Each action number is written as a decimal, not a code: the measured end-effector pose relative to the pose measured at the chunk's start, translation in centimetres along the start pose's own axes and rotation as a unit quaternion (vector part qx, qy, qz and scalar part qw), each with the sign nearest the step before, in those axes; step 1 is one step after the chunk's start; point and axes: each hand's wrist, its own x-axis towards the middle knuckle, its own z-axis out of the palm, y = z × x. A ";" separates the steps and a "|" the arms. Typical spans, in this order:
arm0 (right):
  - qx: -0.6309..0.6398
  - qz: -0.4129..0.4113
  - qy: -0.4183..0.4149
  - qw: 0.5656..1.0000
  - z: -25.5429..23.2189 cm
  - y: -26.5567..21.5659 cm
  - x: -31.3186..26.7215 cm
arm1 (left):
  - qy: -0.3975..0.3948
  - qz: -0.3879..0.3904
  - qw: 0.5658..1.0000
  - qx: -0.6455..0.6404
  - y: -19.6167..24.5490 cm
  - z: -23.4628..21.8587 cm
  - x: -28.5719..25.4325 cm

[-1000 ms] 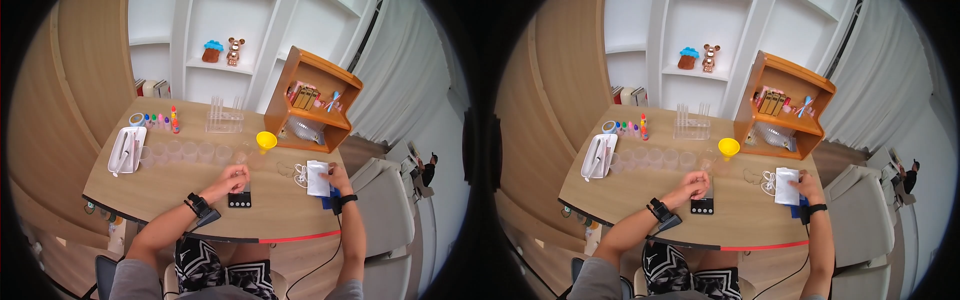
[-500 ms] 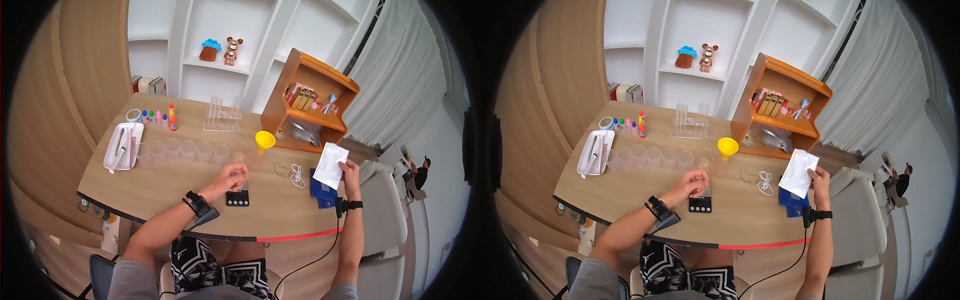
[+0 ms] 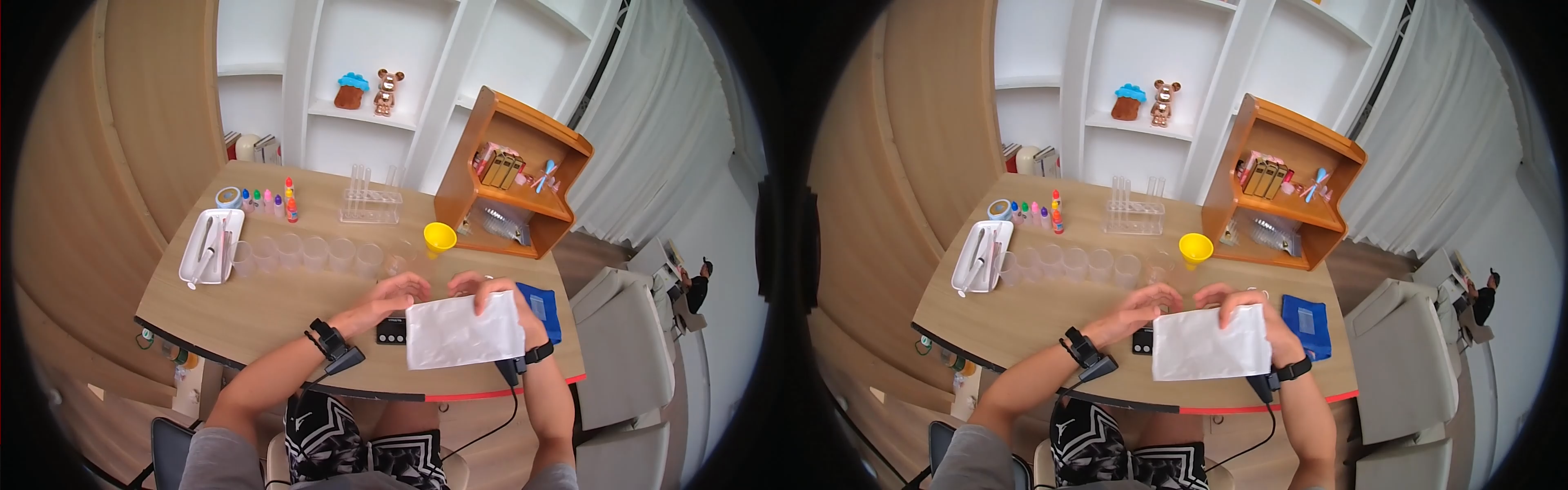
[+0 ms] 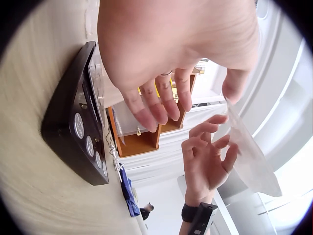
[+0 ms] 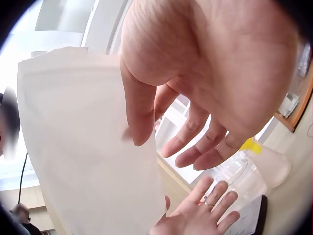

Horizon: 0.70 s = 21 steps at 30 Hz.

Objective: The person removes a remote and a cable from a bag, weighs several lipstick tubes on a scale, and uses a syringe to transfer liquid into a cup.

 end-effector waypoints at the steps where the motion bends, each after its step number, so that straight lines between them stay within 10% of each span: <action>1: 0.011 -0.003 -0.010 1.000 0.6 0.4 0.7 | -0.009 -0.002 1.000 -0.016 0.1 0.1 0.0; 13: 0.066 -0.014 0.189 0.980 -3.3 6.4 3.5 | 0.100 -0.064 0.992 0.041 0.4 0.0 -0.1; 21: 0.081 0.009 0.181 0.980 -5.0 7.9 2.4 | 0.166 -0.075 0.978 0.102 0.0 -0.1 0.2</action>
